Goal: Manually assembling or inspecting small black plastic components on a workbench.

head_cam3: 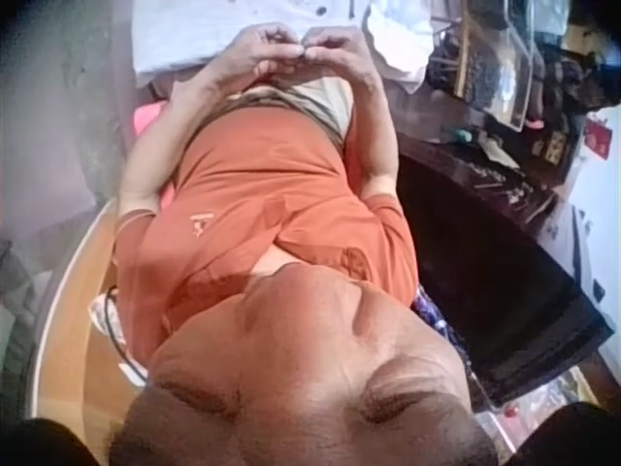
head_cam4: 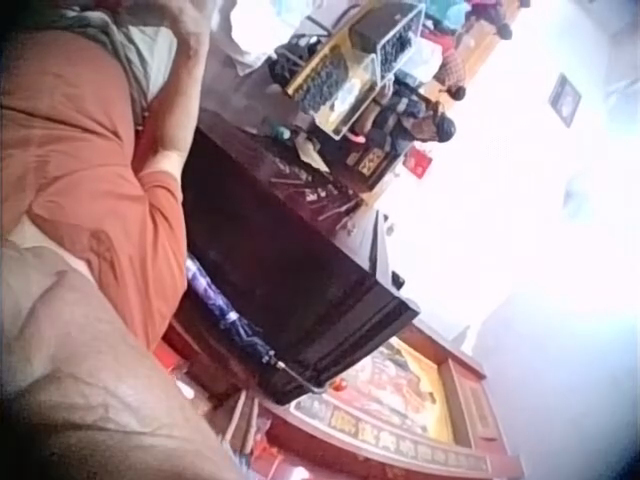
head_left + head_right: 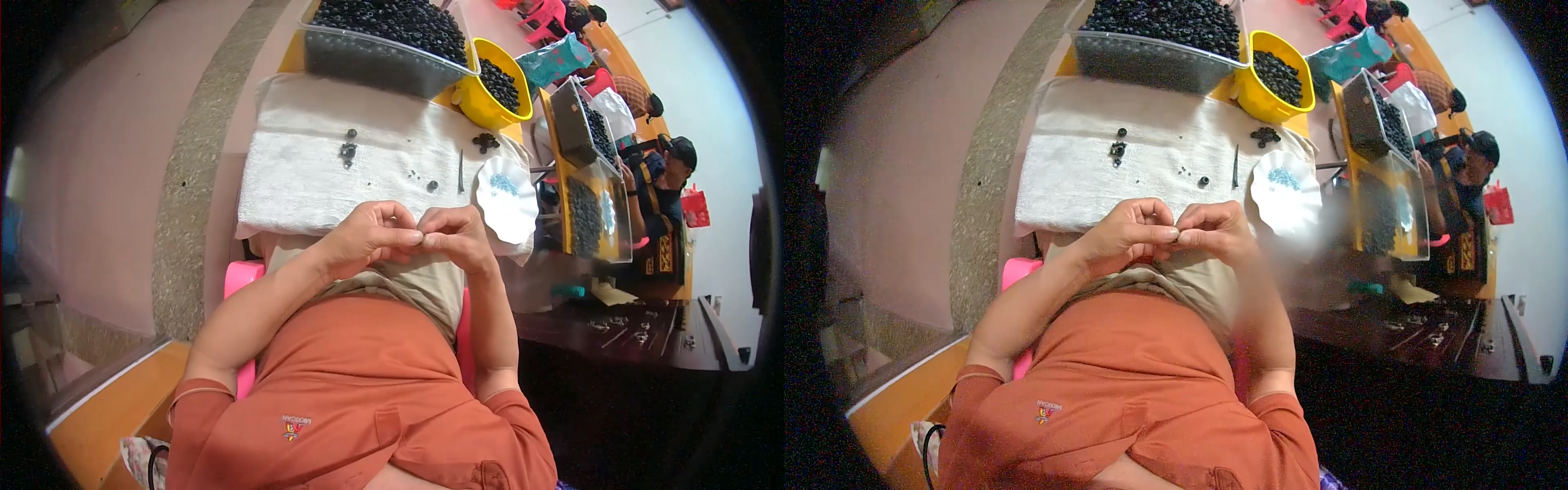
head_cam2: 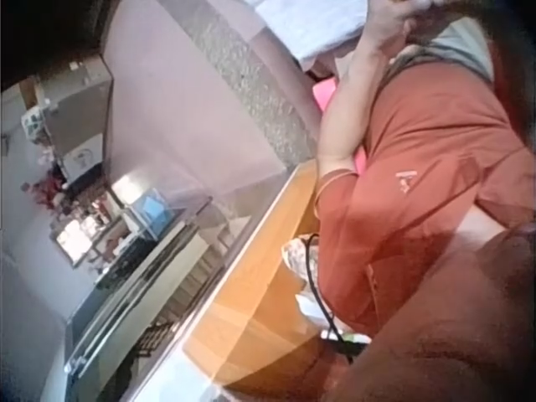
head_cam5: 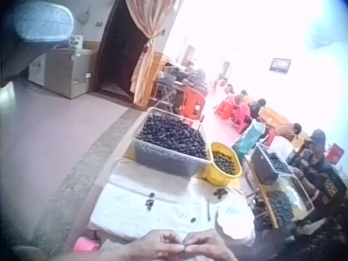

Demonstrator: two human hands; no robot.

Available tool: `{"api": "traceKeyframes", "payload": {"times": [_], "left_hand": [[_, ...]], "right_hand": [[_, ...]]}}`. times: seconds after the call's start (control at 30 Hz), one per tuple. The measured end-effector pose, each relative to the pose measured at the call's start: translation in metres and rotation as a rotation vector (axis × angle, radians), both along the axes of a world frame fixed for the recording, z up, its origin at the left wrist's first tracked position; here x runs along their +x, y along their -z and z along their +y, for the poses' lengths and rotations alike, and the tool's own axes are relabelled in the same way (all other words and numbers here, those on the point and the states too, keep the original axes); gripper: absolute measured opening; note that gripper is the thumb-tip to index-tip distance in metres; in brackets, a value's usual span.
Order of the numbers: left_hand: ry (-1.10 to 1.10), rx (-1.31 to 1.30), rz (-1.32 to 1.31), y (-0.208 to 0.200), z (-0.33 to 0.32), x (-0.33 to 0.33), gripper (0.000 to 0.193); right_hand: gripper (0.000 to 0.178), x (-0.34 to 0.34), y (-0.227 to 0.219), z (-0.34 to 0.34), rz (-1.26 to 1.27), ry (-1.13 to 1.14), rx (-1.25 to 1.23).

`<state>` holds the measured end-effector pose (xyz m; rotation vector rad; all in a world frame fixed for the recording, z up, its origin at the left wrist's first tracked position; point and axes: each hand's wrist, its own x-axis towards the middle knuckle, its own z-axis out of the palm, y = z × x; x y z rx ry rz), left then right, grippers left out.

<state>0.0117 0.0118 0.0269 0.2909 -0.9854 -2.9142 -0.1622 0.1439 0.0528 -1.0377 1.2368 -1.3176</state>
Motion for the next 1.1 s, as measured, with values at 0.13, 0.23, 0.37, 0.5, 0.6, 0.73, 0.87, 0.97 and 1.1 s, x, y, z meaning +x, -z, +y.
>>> {"api": "traceKeyframes", "payload": {"times": [0.13, 0.23, 0.37, 0.5, 0.6, 0.73, 0.87, 0.97, 1.1], "left_hand": [[-0.058, 0.008, -0.006, 0.008, -0.004, -0.003, 0.016], [-0.119, 0.035, -0.023, 0.006, -0.004, -0.002, 0.015], [-0.175, 0.040, -0.055, 0.005, -0.004, -0.001, 0.014], [-0.173, 0.038, -0.016, 0.004, -0.004, -0.003, 0.013], [-0.192, 0.057, 0.000, 0.009, -0.005, -0.002, 0.013], [-0.264, 0.079, -0.009, 0.009, -0.006, -0.002, 0.011], [-0.309, 0.066, 0.004, 0.007, -0.001, -0.004, 0.011], [-0.289, 0.032, 0.033, 0.008, -0.003, -0.002, 0.011], [-0.310, 0.057, 0.038, 0.001, -0.002, -0.001, 0.010]], "right_hand": [[0.008, 0.012, 0.001, -0.002, 0.388, 0.127, -0.162], [0.014, 0.032, -0.003, -0.005, 0.871, 0.287, -0.287], [0.019, 0.043, -0.006, -0.006, 1.058, 0.322, -0.334], [0.020, 0.032, 0.007, -0.006, 0.763, 0.270, -0.344], [0.023, 0.040, 0.003, -0.010, 0.938, 0.282, -0.380], [0.023, 0.052, 0.003, -0.016, 0.932, 0.369, -0.372], [0.014, 0.009, 0.003, -0.019, 0.571, 0.172, -0.187], [0.012, 0.004, -0.011, -0.047, 0.405, 0.209, -0.019], [0.014, -0.001, 0.005, -0.088, 0.594, 0.253, -0.081]]}}
